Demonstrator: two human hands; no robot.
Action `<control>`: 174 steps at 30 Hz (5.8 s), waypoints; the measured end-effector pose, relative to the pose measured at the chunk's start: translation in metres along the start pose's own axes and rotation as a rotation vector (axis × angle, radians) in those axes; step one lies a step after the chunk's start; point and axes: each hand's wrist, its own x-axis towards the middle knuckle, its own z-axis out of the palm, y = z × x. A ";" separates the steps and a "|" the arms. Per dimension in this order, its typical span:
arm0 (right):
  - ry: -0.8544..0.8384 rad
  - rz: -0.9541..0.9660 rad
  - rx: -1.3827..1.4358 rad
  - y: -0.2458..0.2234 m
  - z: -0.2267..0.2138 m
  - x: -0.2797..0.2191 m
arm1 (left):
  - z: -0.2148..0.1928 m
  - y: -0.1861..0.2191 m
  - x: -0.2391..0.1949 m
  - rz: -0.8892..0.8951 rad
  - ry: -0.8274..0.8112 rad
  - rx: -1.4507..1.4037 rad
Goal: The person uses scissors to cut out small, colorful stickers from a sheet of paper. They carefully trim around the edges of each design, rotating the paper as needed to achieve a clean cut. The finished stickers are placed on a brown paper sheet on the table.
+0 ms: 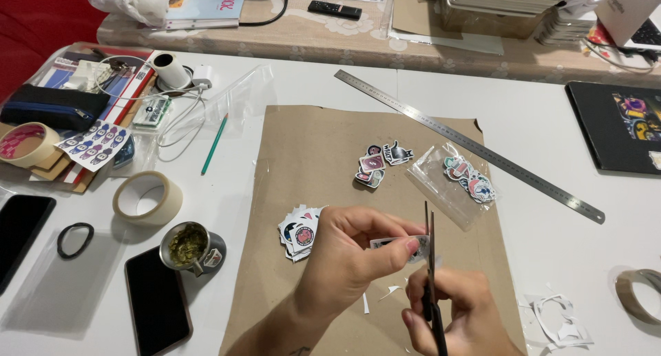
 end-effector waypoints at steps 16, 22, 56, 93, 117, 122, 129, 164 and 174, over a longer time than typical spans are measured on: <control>-0.019 -0.017 -0.006 -0.002 0.000 0.003 | -0.001 0.000 0.000 -0.059 0.006 -0.010; -0.029 0.040 -0.021 0.004 -0.002 -0.001 | -0.002 0.002 0.000 -0.056 0.000 -0.006; -0.065 0.046 -0.069 -0.004 -0.015 -0.004 | -0.005 0.004 0.003 0.007 -0.088 -0.108; -0.314 0.652 0.486 0.054 -0.021 -0.074 | -0.086 -0.127 0.185 -0.191 -0.074 1.244; -0.053 0.359 0.476 0.075 -0.061 -0.078 | -0.072 -0.196 -0.147 0.465 -0.100 2.169; 0.057 0.425 0.429 0.087 -0.090 -0.103 | -0.038 -0.212 -0.081 0.521 0.144 2.150; 0.121 0.418 0.401 0.071 -0.104 -0.121 | 0.096 -0.242 -0.023 -0.036 -0.318 1.402; -0.456 0.753 1.088 0.196 0.018 -0.137 | -0.037 -0.165 -0.041 -0.588 0.057 -0.458; -0.085 1.159 0.599 0.134 -0.005 -0.146 | -0.086 -0.116 -0.038 0.109 -0.005 0.941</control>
